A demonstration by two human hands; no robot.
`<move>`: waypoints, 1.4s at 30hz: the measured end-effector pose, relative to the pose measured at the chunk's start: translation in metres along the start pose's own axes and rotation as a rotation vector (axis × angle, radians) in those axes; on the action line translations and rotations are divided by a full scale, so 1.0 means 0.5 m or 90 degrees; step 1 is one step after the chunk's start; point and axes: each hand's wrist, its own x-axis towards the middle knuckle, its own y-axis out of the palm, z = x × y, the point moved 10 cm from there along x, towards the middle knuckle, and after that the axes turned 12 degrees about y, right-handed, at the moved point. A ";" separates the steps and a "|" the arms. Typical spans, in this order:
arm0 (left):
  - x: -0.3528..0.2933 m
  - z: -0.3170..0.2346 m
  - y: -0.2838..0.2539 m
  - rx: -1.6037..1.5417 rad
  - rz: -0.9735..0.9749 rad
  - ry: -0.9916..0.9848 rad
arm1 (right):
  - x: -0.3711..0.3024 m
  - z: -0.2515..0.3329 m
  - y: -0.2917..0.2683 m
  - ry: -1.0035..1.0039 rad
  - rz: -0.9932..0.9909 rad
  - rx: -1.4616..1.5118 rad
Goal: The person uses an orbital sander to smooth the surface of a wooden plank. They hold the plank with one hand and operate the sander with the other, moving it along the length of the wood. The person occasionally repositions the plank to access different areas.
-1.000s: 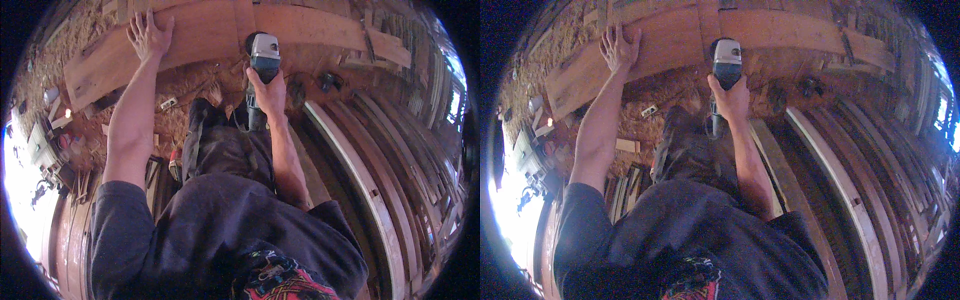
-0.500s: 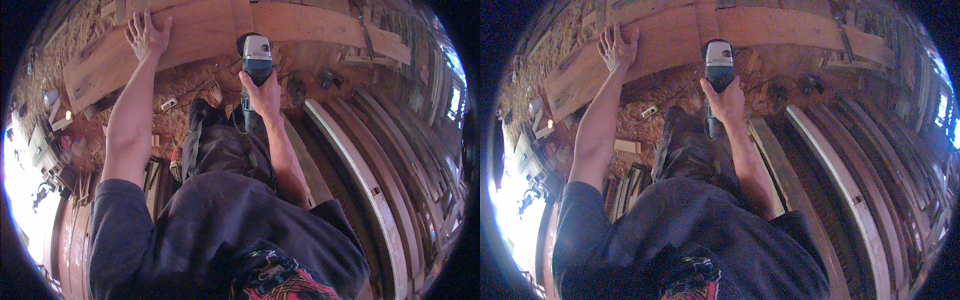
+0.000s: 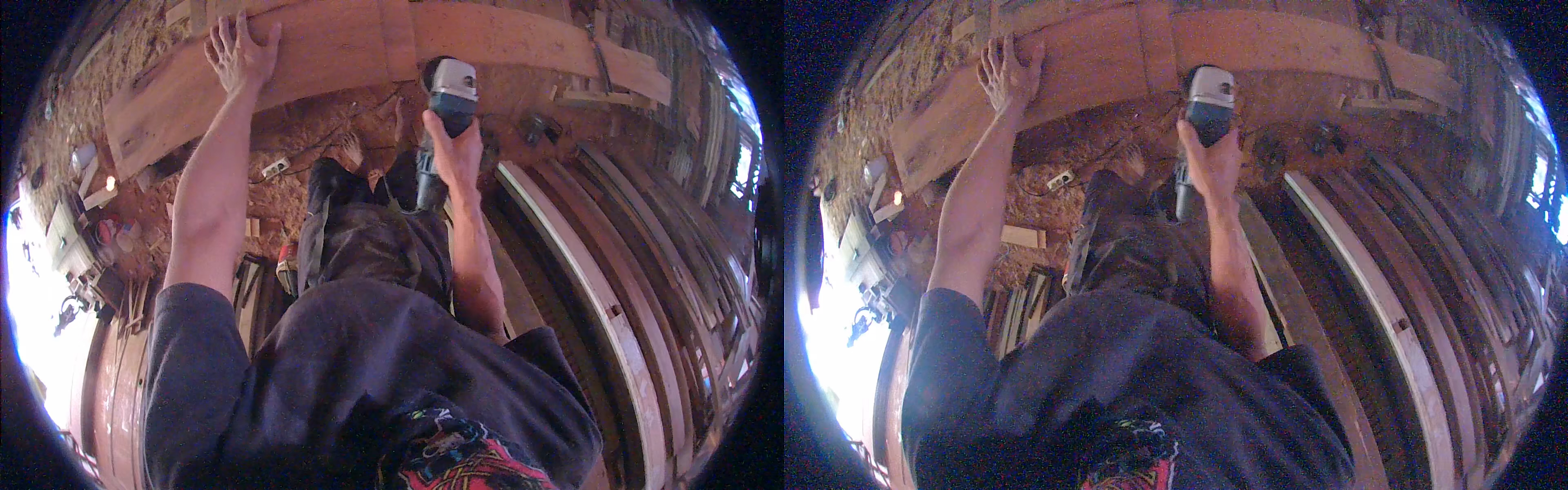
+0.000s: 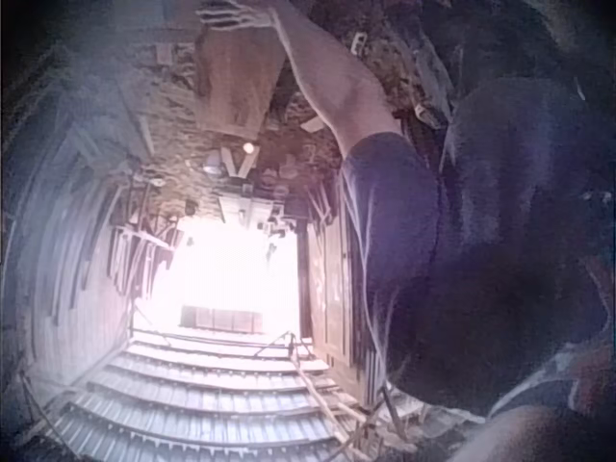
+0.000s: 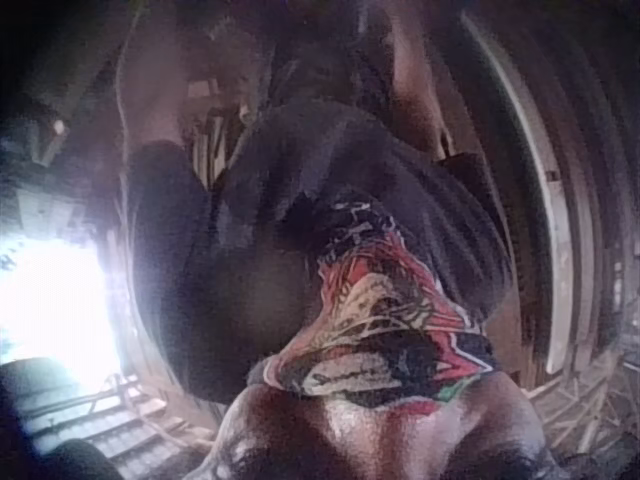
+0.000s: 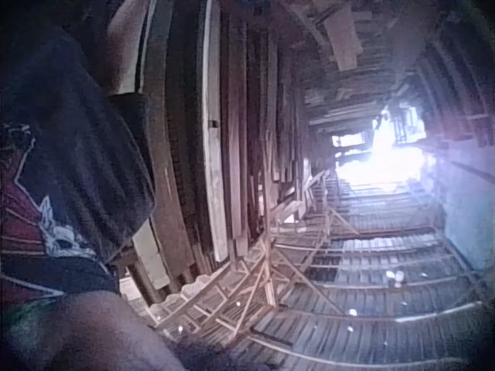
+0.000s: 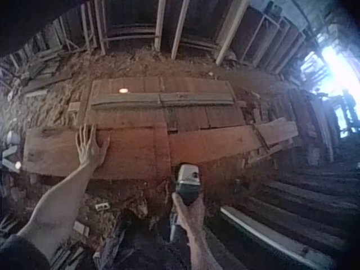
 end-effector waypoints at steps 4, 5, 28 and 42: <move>0.007 0.006 -0.003 -0.016 -0.039 0.009 | 0.011 -0.021 -0.092 0.018 -0.019 0.163; 0.000 0.014 0.000 -0.016 -0.045 0.013 | 0.016 -0.032 -0.118 0.005 -0.024 0.182; -0.217 -0.013 -0.054 -0.012 0.104 0.288 | 0.033 -0.243 -0.432 0.128 -0.193 0.279; -0.072 -0.052 -0.202 0.000 0.290 0.226 | 0.022 -0.341 -0.487 0.113 -0.197 0.357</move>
